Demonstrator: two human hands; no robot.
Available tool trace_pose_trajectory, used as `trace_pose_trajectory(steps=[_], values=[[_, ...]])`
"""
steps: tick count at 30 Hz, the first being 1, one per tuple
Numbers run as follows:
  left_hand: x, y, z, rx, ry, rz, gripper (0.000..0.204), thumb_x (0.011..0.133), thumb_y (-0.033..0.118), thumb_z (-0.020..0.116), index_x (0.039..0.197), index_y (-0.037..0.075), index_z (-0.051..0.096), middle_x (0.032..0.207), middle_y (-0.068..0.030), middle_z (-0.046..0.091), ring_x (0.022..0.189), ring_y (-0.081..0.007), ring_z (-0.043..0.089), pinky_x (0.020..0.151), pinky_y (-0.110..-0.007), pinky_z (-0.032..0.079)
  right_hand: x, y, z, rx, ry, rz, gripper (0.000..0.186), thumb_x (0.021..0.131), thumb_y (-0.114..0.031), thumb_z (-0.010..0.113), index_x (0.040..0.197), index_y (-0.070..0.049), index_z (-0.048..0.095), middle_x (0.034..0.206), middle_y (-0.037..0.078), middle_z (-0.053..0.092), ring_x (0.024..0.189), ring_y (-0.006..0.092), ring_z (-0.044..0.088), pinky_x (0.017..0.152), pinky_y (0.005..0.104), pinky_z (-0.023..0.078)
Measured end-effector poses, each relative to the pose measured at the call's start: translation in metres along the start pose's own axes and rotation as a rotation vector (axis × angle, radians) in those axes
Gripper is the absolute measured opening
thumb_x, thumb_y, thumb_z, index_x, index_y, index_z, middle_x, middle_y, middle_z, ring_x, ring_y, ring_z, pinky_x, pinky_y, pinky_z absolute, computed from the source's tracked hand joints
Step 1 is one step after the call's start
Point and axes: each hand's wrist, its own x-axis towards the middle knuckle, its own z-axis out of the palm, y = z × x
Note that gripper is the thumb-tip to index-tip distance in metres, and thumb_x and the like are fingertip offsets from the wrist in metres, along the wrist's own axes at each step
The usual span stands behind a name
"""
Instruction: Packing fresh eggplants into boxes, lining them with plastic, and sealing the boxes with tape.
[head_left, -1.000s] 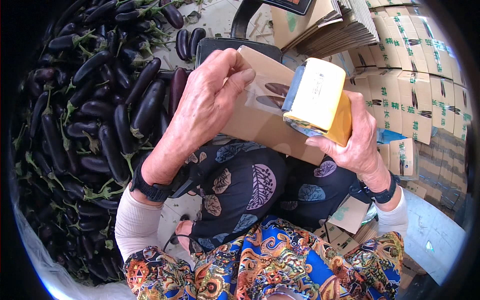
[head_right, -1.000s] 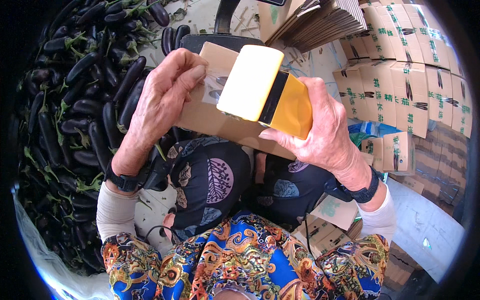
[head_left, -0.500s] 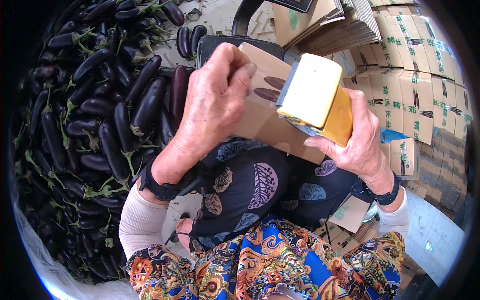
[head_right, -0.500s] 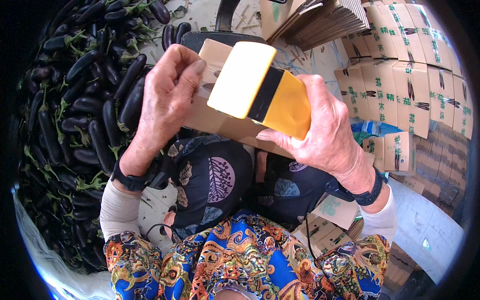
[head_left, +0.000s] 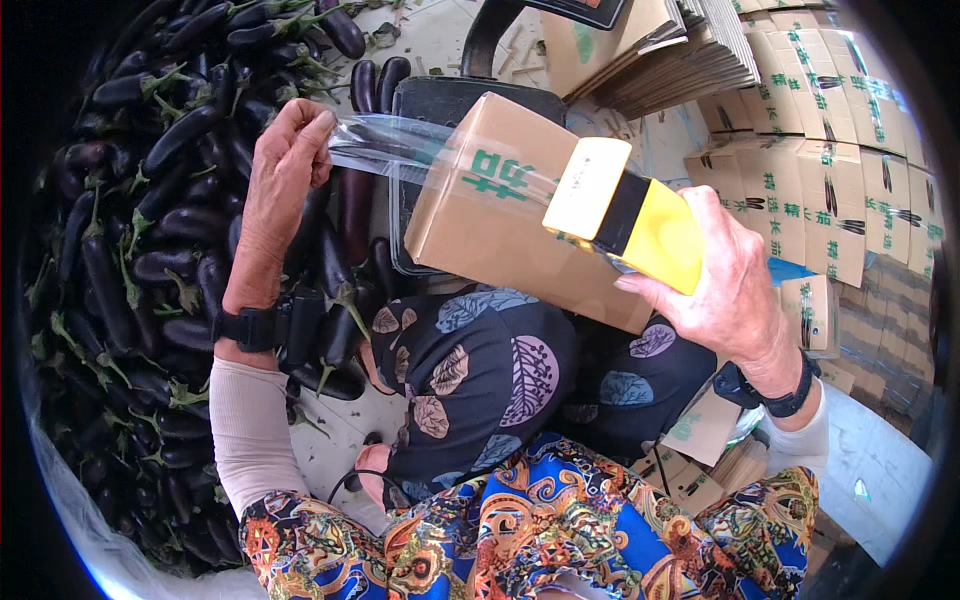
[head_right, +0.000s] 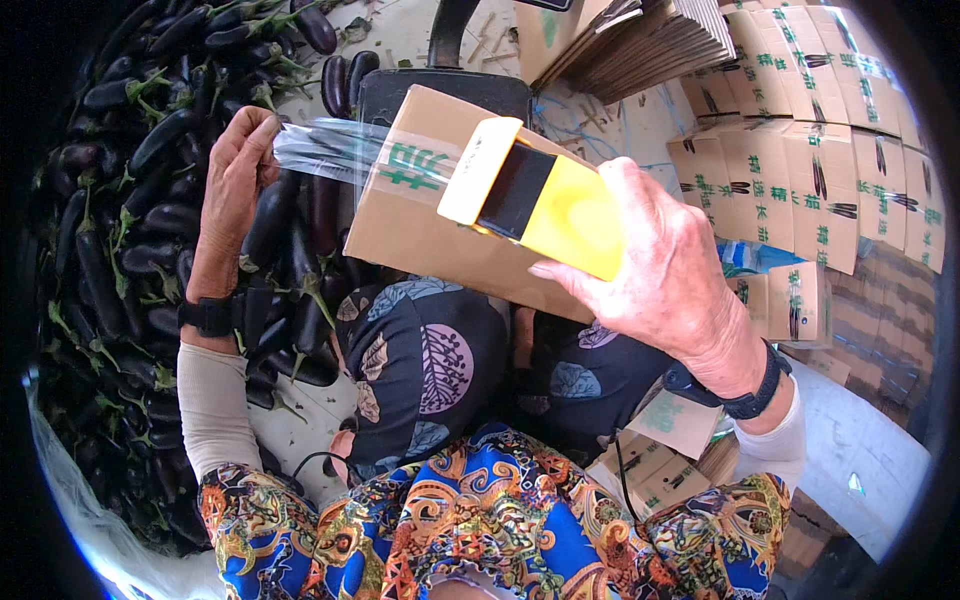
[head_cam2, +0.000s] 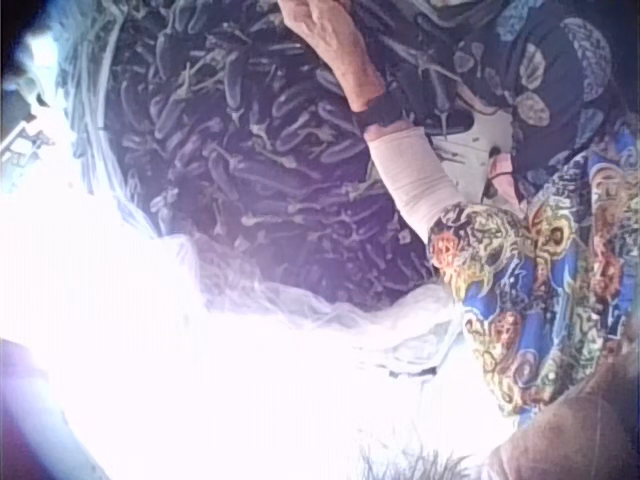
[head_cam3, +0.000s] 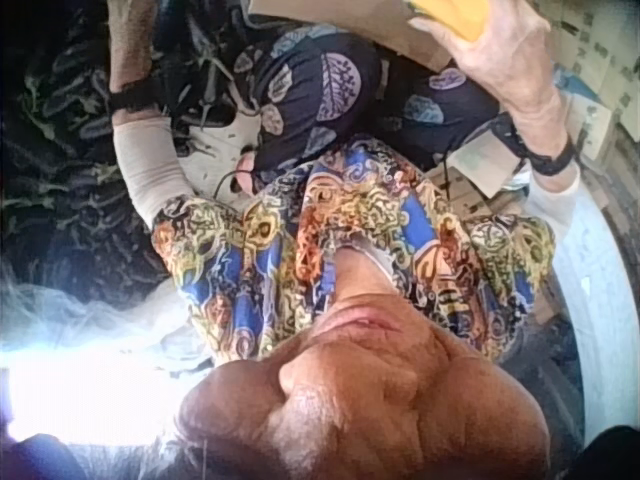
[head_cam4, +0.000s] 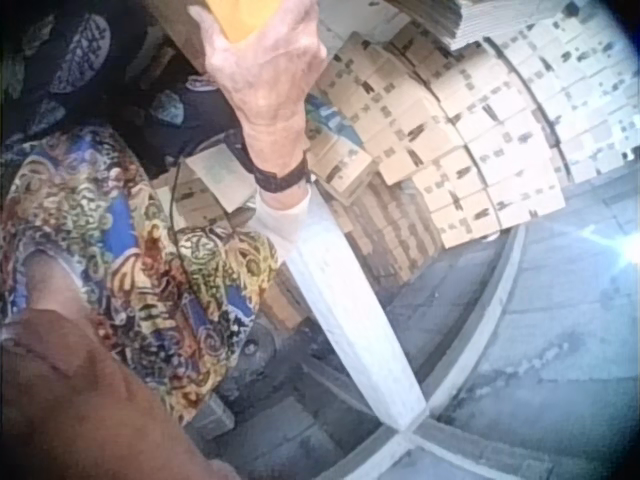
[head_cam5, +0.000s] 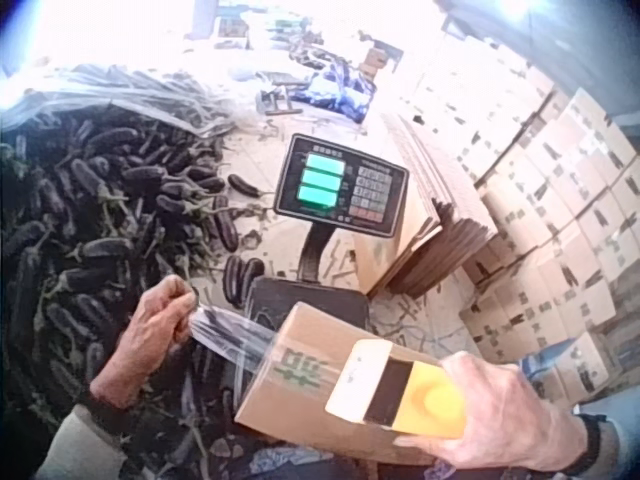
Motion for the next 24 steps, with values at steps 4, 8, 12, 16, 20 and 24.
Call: trace_pose_trajectory(steps=[4,8,12,16,20,24], values=[[0.007,-0.032,0.004,-0.006,-0.037,-0.004,0.016,0.097,0.020,0.050,0.088,0.007,0.053,0.066,0.0074,0.037,0.054,-0.0023,0.033,0.048,-0.018,0.026,0.003,-0.003,0.002,-0.021,-0.023,0.021,0.062,0.066,-0.029,0.084,0.106,0.000,0.047,0.087,0.020,0.060,0.079,0.0384,0.064,0.068,0.0417,0.053],[0.010,-0.070,0.026,-0.012,-0.046,-0.125,0.018,0.095,0.019,0.051,0.087,0.003,0.056,0.064,0.0032,0.046,0.054,-0.0049,0.042,0.048,-0.021,0.034,0.010,-0.007,0.000,-0.067,-0.025,0.004,0.061,0.066,-0.030,0.083,0.105,0.000,0.046,0.085,0.020,0.059,0.077,0.0376,0.064,0.066,0.0417,0.053],[0.006,-0.101,0.064,0.205,-0.038,0.212,0.020,0.093,0.017,0.052,0.087,-0.001,0.056,0.068,-0.0063,0.057,0.060,-0.0169,0.055,0.059,-0.030,0.046,0.016,-0.006,0.004,-0.060,-0.021,-0.025,0.061,0.065,-0.030,0.083,0.104,0.000,0.047,0.085,0.019,0.059,0.077,0.0377,0.064,0.066,0.0414,0.053],[-0.002,-0.084,0.078,0.379,-0.053,0.137,0.020,0.094,0.020,0.052,0.091,0.001,0.054,0.076,-0.0182,0.065,0.076,-0.0339,0.065,0.067,-0.039,0.050,0.014,-0.006,0.004,-0.048,-0.037,0.005,0.060,0.064,-0.025,0.084,0.105,0.001,0.049,0.085,0.019,0.059,0.076,0.0381,0.063,0.066,0.0411,0.052],[-0.002,-0.089,0.077,0.445,-0.078,0.183,0.018,0.095,0.021,0.050,0.095,0.003,0.051,0.078,-0.0218,0.063,0.079,-0.0402,0.064,0.068,-0.047,0.049,0.014,-0.007,0.004,-0.053,-0.023,-0.025,0.060,0.064,-0.028,0.084,0.103,0.002,0.049,0.081,0.019,0.058,0.074,0.0375,0.063,0.064,0.0414,0.052],[0.009,-0.109,0.075,0.832,-0.173,0.063,0.022,0.094,0.027,0.048,0.105,0.008,0.048,0.079,-0.0276,0.063,0.080,-0.0477,0.061,0.073,-0.055,0.048,0.015,-0.006,0.004,-0.067,-0.026,-0.017,0.060,0.065,-0.028,0.083,0.104,0.001,0.049,0.081,0.019,0.059,0.073,0.0378,0.063,0.063,0.0413,0.052]])
